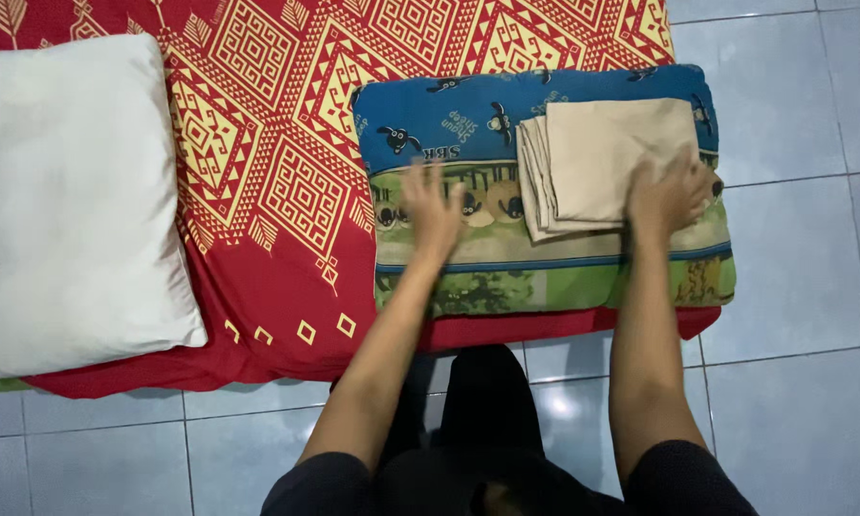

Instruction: The person spreads a red patterned bedsheet over a mattress on the floor, smoothing it out. They then place a pillow and a folded blanket on top of the sheet.

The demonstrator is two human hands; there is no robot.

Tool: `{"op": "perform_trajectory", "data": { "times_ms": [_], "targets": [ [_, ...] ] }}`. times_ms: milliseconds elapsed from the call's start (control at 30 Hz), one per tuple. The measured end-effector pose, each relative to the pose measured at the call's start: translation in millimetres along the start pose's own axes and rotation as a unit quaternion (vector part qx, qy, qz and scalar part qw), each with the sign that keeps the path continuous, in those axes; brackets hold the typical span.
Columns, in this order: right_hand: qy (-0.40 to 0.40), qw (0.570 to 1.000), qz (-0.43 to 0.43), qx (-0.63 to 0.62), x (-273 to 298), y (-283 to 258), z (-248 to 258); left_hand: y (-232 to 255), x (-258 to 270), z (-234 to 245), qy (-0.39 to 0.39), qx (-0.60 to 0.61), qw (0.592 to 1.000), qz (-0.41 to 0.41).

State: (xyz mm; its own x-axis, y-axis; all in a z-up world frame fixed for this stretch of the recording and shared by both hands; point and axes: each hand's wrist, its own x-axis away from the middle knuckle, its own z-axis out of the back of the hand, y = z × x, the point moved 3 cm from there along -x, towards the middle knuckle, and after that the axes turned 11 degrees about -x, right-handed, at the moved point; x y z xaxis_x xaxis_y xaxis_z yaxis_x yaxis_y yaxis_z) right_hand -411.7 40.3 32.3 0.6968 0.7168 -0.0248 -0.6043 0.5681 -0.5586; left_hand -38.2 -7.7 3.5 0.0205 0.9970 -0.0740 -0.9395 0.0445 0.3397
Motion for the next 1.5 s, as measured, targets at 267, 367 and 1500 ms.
{"op": "perform_trajectory", "data": {
  "times_ms": [267, 367, 1500],
  "targets": [
    [-0.072, 0.992, -0.095, 0.029, -36.1, 31.7, 19.8, 126.5, -24.5, -55.4, -0.224, 0.201, 0.948, 0.105],
    [-0.069, 0.997, -0.042, -0.002, -40.7, 34.0, 14.5, 139.2, -26.2, -69.6, -0.259, 0.214, 0.934, 0.127],
    [-0.282, 0.823, 0.488, -0.066, 229.6, -368.6, -219.1, -214.8, 170.1, 67.0, 0.221, 0.433, 0.818, 0.307]
  ]
}}
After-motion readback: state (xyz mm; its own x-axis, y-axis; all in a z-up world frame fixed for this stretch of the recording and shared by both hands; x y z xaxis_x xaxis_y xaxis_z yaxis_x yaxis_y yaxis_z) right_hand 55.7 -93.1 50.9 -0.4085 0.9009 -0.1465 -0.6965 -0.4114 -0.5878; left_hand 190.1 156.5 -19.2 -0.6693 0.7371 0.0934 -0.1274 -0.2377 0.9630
